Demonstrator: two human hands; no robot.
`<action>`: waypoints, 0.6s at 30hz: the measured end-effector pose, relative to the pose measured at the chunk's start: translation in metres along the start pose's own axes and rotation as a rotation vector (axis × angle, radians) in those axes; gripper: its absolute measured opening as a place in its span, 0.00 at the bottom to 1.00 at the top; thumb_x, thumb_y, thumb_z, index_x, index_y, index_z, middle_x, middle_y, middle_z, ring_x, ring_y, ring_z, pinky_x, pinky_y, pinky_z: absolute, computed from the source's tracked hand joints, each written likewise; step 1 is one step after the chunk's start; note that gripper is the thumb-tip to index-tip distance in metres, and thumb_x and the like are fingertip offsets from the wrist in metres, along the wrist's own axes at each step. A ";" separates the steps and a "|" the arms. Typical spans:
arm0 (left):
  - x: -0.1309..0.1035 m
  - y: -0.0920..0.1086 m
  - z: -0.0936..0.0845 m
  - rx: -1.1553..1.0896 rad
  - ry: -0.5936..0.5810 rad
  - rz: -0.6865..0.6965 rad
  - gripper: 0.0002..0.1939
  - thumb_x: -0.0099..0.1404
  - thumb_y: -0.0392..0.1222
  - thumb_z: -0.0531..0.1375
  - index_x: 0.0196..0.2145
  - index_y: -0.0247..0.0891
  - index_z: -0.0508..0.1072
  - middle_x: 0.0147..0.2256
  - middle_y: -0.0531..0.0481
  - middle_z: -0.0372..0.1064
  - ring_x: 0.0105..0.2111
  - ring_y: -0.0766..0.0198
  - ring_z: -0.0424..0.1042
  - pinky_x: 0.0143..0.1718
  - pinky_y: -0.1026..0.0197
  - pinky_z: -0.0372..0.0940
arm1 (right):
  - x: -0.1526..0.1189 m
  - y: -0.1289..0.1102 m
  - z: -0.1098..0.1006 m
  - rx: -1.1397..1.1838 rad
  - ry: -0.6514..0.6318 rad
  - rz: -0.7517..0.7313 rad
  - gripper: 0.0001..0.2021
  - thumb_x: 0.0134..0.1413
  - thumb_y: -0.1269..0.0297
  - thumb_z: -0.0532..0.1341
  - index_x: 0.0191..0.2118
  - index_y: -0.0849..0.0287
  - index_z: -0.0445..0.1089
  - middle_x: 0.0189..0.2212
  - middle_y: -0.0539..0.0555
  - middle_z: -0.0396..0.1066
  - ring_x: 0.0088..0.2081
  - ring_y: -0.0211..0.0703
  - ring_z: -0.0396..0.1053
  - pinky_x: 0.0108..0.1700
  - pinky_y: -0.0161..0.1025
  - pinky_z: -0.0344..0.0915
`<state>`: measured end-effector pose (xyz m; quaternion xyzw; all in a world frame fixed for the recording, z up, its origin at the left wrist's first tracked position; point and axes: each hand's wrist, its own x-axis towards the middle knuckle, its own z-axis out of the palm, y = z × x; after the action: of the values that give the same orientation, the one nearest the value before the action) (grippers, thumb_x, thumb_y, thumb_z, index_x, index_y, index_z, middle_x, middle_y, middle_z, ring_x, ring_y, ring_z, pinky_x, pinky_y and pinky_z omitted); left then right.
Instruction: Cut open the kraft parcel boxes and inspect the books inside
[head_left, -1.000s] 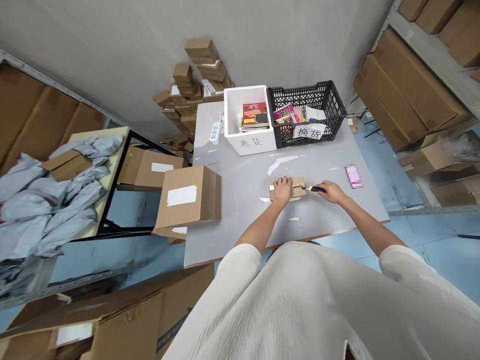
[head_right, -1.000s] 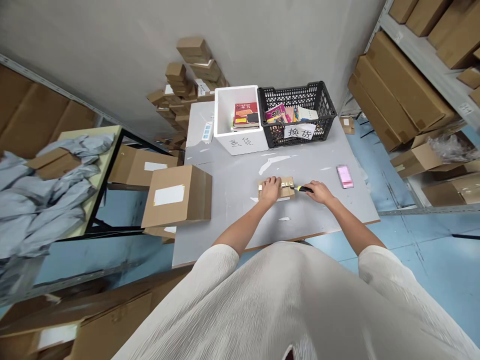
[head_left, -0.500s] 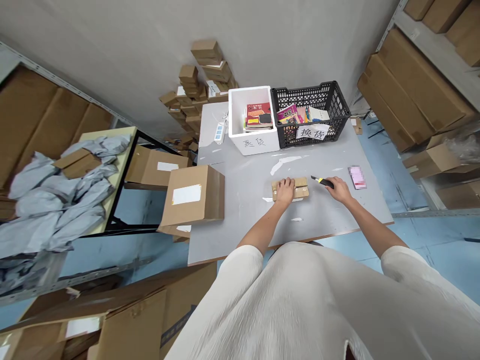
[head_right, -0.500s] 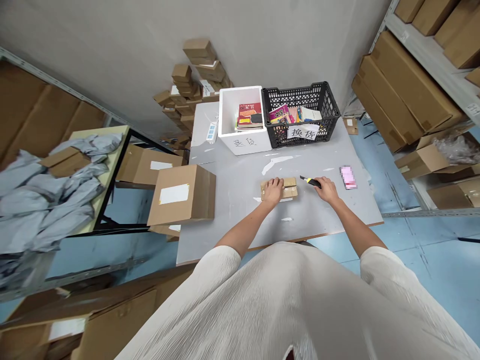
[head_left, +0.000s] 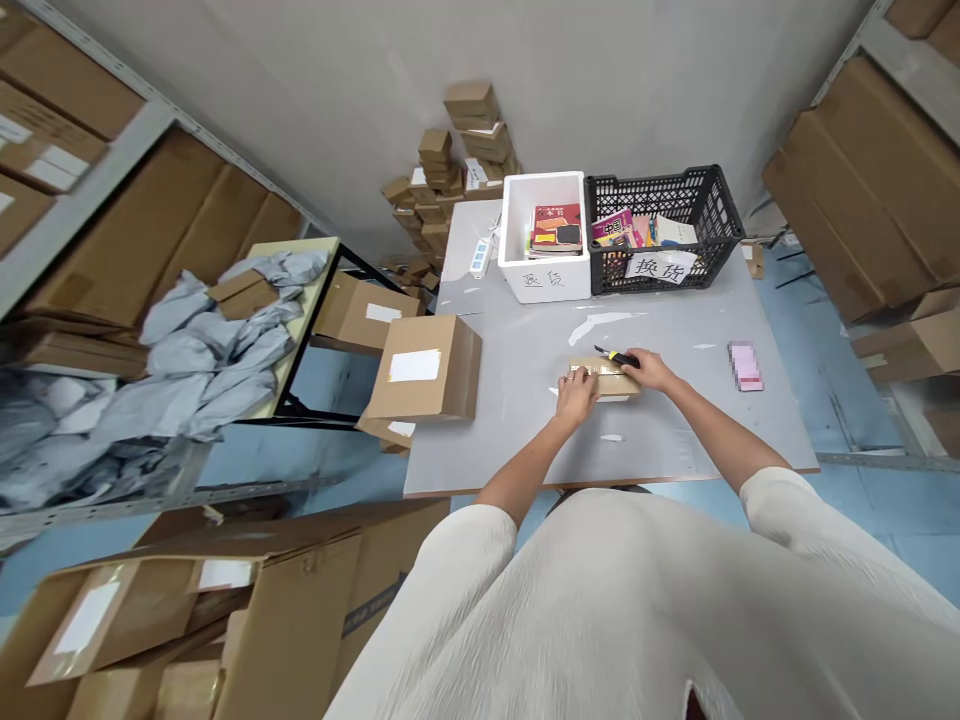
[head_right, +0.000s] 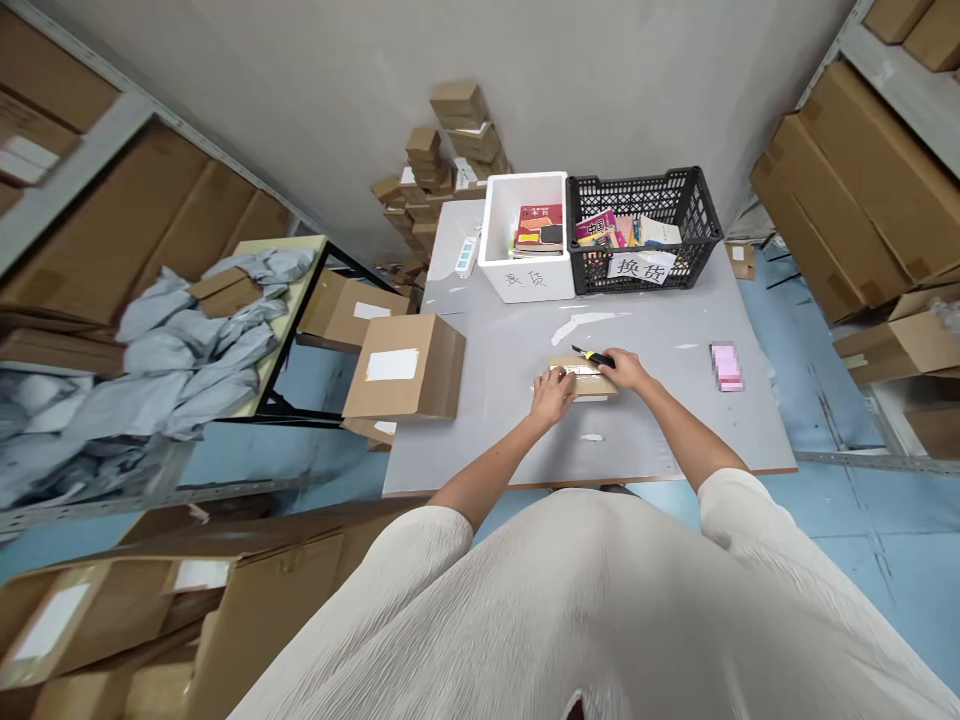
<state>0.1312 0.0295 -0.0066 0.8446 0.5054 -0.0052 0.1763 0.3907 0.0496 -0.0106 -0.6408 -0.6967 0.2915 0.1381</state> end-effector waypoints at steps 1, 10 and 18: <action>-0.001 -0.003 -0.003 0.013 -0.009 -0.025 0.23 0.75 0.48 0.64 0.65 0.46 0.70 0.65 0.37 0.66 0.65 0.43 0.65 0.65 0.43 0.60 | 0.002 -0.002 0.001 -0.014 -0.014 0.018 0.16 0.67 0.56 0.61 0.54 0.55 0.77 0.53 0.59 0.81 0.56 0.58 0.75 0.62 0.51 0.67; 0.005 -0.028 -0.016 -0.092 -0.119 -0.211 0.19 0.81 0.43 0.52 0.66 0.45 0.66 0.51 0.41 0.80 0.50 0.48 0.79 0.51 0.52 0.66 | -0.031 -0.002 0.022 0.146 -0.084 0.138 0.17 0.66 0.54 0.65 0.55 0.54 0.74 0.52 0.58 0.82 0.51 0.55 0.79 0.52 0.44 0.73; 0.018 0.006 -0.009 -0.167 -0.053 -0.233 0.35 0.74 0.58 0.59 0.71 0.39 0.62 0.75 0.32 0.55 0.74 0.41 0.58 0.71 0.43 0.57 | -0.037 -0.003 0.045 0.467 -0.017 0.183 0.16 0.64 0.49 0.64 0.50 0.52 0.69 0.50 0.54 0.79 0.40 0.46 0.77 0.47 0.45 0.75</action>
<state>0.1437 0.0451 0.0006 0.7622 0.5940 -0.0058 0.2574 0.3680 0.0031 -0.0379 -0.6493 -0.5507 0.4613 0.2496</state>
